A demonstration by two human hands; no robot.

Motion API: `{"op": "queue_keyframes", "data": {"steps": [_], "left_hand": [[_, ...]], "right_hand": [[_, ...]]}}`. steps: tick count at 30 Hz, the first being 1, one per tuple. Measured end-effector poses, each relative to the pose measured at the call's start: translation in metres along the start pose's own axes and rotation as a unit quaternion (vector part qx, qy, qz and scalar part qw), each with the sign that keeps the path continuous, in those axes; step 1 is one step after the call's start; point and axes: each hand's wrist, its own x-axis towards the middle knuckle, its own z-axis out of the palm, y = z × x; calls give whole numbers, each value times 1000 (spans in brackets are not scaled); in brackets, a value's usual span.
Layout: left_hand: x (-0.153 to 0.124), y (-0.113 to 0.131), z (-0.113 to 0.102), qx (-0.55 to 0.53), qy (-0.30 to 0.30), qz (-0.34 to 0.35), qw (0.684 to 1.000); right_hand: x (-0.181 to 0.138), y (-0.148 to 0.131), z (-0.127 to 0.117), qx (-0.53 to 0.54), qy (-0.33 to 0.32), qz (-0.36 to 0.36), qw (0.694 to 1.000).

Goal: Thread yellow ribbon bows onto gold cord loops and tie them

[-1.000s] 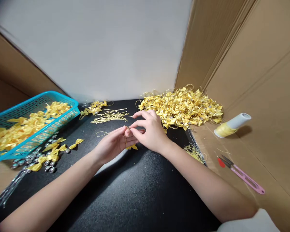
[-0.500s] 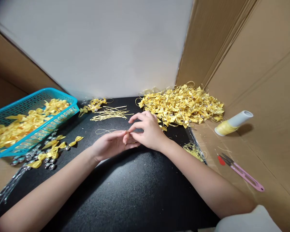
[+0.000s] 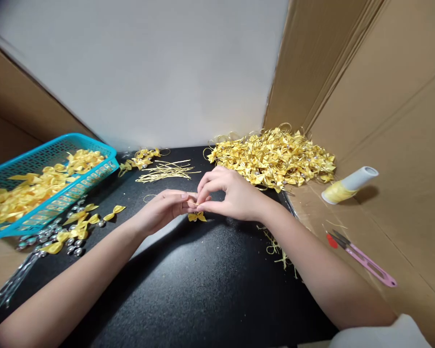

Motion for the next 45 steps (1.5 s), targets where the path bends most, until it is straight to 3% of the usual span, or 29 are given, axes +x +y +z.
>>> {"op": "queue_keyframes", "data": {"steps": [6,13,19,25,30,35,39,45], "left_hand": [[3,2,-9,-28,82,45,995],[6,-1,-25,-107,59,1,993],[-4,-2,-23,88,86,-41,992],[-10,-1,-17,279,126,-50,951],[-10,2,-15,366,131,-60,920],[-7,4,-14,381,134,-65,912],[-4,5,-12,330,120,-58,934],[-3,6,-10,248,124,-39,960]], "right_hand": [[-8,-10,-32,15,12,60,998],[-16,-9,-57,-16,-57,136,989],[-19,-2,-63,-36,-96,171,980],[-29,6,-78,-90,-100,201,970],[-42,21,-92,-151,-86,279,945],[-35,31,-72,-193,-152,349,905],[-21,30,-38,-217,-199,398,869],[-15,20,-11,-241,-226,356,874]]}}
